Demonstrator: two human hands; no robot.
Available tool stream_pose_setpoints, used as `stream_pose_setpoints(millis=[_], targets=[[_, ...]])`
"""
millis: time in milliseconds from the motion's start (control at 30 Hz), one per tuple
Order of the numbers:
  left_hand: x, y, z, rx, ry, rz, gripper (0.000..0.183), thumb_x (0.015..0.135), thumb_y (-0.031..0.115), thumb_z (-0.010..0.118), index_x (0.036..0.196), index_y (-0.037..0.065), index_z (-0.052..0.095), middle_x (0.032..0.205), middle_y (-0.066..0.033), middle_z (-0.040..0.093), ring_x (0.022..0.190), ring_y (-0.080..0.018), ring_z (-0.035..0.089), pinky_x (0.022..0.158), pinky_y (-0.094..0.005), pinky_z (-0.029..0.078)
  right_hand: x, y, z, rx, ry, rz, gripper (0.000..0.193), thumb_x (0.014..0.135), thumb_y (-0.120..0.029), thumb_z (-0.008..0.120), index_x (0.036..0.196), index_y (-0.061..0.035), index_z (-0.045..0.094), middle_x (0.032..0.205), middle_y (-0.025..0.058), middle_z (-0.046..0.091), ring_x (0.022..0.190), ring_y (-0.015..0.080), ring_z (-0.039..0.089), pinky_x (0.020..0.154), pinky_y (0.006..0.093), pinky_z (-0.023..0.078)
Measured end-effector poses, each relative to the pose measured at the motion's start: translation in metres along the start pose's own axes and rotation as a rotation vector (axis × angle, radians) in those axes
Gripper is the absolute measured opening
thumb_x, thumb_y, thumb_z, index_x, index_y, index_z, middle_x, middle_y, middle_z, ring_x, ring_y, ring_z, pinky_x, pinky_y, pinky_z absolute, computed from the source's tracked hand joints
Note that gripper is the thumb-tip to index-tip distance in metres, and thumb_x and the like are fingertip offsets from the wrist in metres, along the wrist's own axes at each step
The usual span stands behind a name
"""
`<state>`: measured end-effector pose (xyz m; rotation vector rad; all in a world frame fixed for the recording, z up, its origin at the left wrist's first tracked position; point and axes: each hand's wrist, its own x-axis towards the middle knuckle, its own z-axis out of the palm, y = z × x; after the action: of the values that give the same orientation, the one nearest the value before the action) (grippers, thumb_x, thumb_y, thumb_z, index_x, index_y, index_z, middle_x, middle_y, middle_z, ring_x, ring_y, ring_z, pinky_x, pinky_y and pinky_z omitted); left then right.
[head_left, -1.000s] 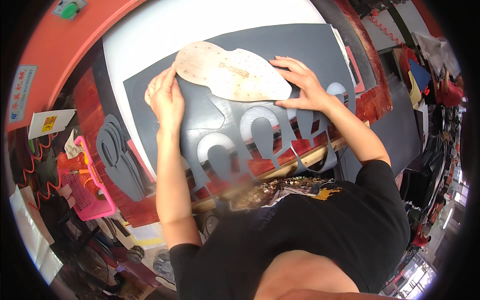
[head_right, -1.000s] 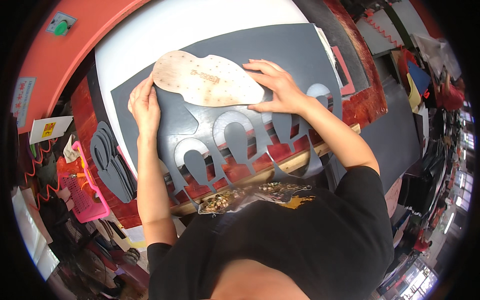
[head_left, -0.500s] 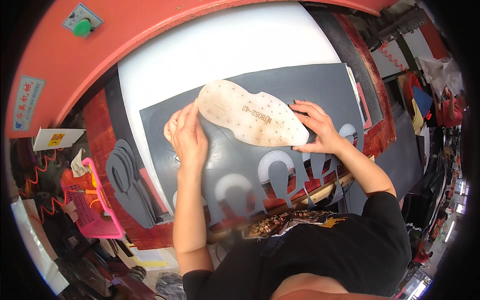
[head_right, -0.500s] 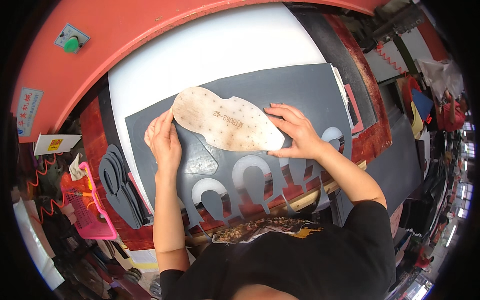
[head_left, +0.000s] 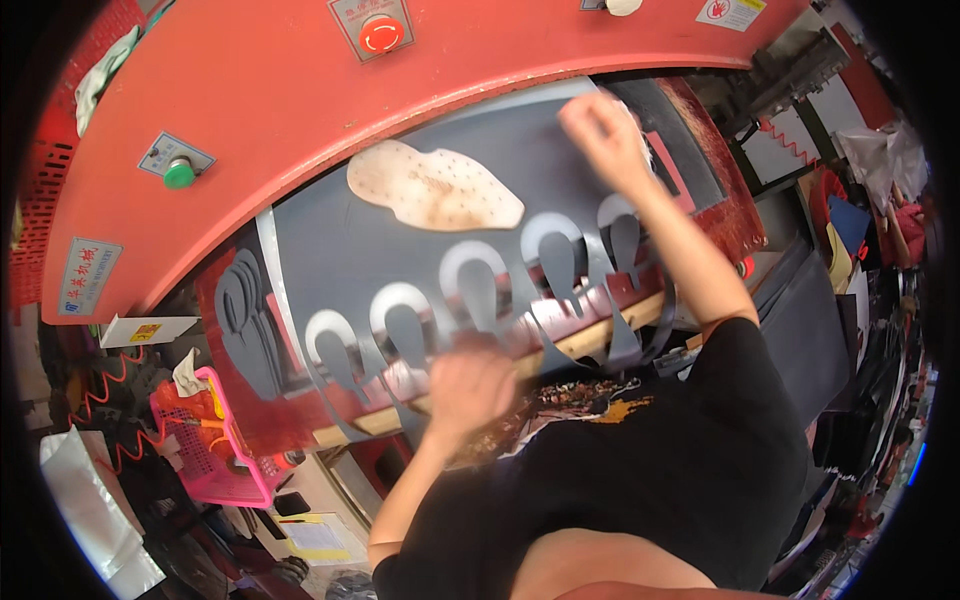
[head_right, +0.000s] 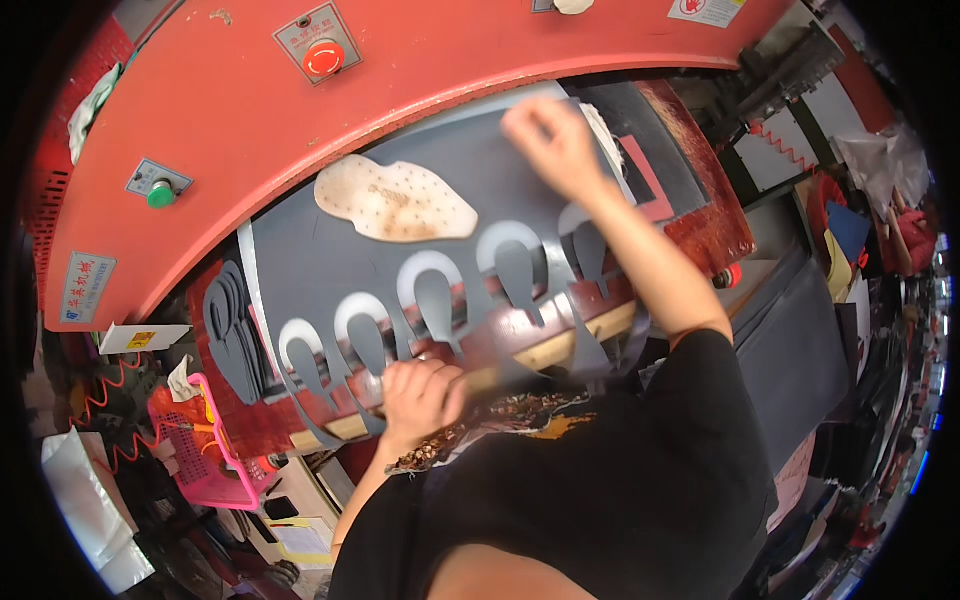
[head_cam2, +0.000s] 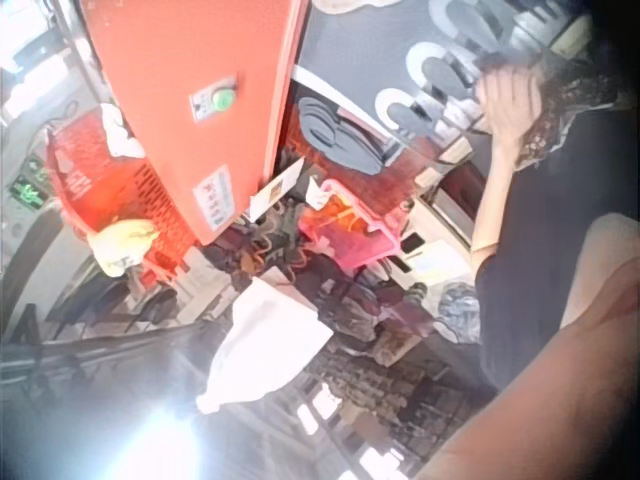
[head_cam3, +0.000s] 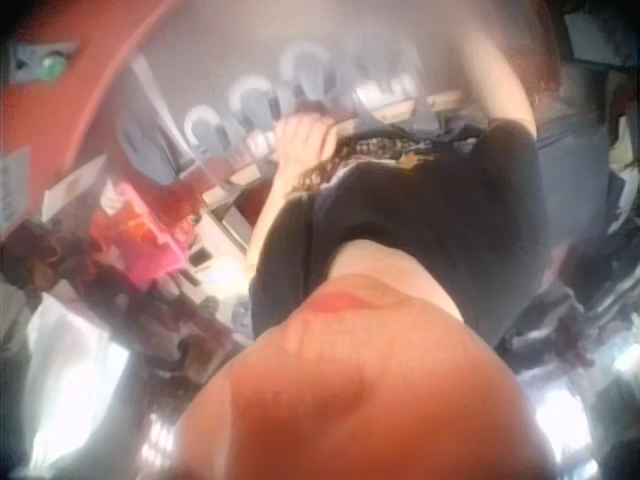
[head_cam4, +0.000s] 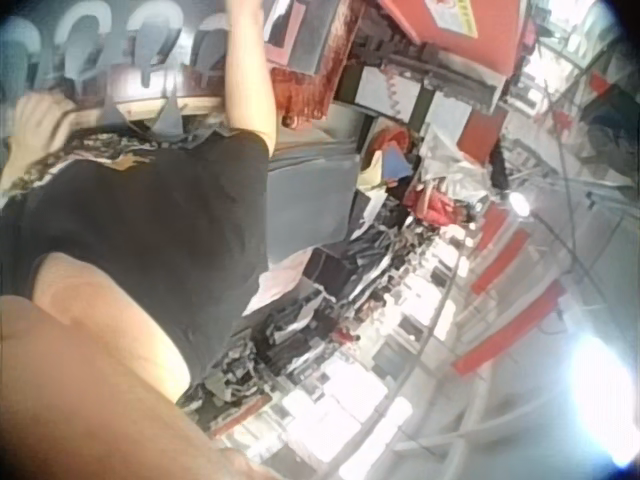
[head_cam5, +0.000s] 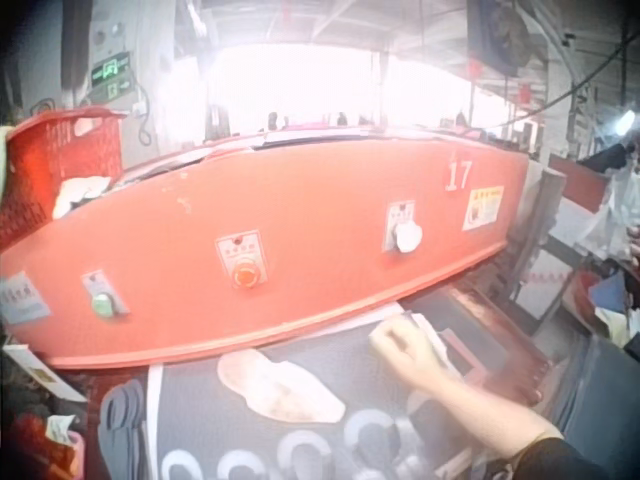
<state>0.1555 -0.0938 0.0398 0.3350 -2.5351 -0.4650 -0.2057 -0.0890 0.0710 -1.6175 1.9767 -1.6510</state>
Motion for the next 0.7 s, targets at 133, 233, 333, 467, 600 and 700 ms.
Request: stream_pose_setpoints(millis=[133, 233, 333, 467, 600, 700], targets=[[0.006, -0.025, 0.045, 0.075, -0.07, -0.167, 0.026, 0.077, 0.028, 0.072, 0.093, 0.01, 0.064, 0.095, -0.0051, 0.06, 0.09, -0.0238, 0.056, 0.088, -0.0407, 0.037, 0.097, 0.01, -0.038, -0.075, 0.304, -0.18, 0.022, 0.098, -0.019, 0.054, 0.096, 0.0001, 0.064, 0.083, 0.005, 0.064, 0.076, 0.0127, 0.059, 0.071, 0.0282, 0.048], [0.03, -0.065, 0.058, 0.125, -0.104, -0.173, 0.02, 0.081, 0.027, 0.069, 0.089, 0.01, 0.067, 0.086, -0.0052, 0.063, 0.085, -0.0244, 0.058, 0.086, -0.0418, 0.037, 0.114, 0.013, -0.046, -0.116, 0.232, -0.21, 0.03, 0.103, -0.02, 0.046, 0.086, -0.0002, 0.06, 0.084, 0.0005, 0.059, 0.08, 0.0093, 0.054, 0.075, 0.0262, 0.045], [0.052, -0.098, 0.063, 0.126, 0.008, -0.174, 0.016, 0.08, 0.025, 0.071, 0.079, 0.009, 0.067, 0.077, -0.0066, 0.063, 0.078, -0.0263, 0.058, 0.082, -0.0407, 0.039, 0.048, 0.011, -0.03, 0.074, -0.079, 0.009, 0.026, 0.1, -0.02, 0.049, 0.086, -0.0031, 0.063, 0.08, 0.0053, 0.061, 0.076, 0.012, 0.058, 0.071, 0.0287, 0.048], [0.061, -0.111, 0.068, 0.144, 0.068, -0.192, 0.016, 0.077, 0.024, 0.073, 0.072, 0.009, 0.066, 0.072, -0.0063, 0.063, 0.075, -0.0258, 0.061, 0.082, -0.0404, 0.04, -0.07, 0.003, 0.026, -0.417, -0.596, -0.035, 0.022, 0.087, -0.029, 0.065, 0.088, -0.0064, 0.063, 0.088, 0.0106, 0.058, 0.091, 0.0281, 0.06, 0.091, 0.0459, 0.044], [0.06, -0.103, 0.071, 0.193, 0.061, -0.216, 0.016, 0.078, 0.024, 0.073, 0.074, 0.01, 0.067, 0.074, -0.006, 0.063, 0.078, -0.0258, 0.06, 0.084, -0.0399, 0.039, -0.112, 0.001, 0.054, -0.588, -0.421, -0.136, 0.033, 0.081, -0.033, 0.07, 0.095, -0.005, 0.061, 0.1, 0.009, 0.058, 0.097, 0.0272, 0.058, 0.105, 0.0511, 0.032], [0.062, -0.097, 0.07, 0.241, 0.016, -0.262, 0.015, 0.081, 0.023, 0.07, 0.076, 0.009, 0.067, 0.076, -0.0074, 0.063, 0.079, -0.0263, 0.059, 0.085, -0.0403, 0.038, -0.114, 0.002, 0.06, -0.674, -0.403, -0.144, 0.038, 0.081, -0.037, 0.07, 0.099, -0.0043, 0.062, 0.102, 0.0099, 0.059, 0.098, 0.0275, 0.057, 0.107, 0.0506, 0.03]])
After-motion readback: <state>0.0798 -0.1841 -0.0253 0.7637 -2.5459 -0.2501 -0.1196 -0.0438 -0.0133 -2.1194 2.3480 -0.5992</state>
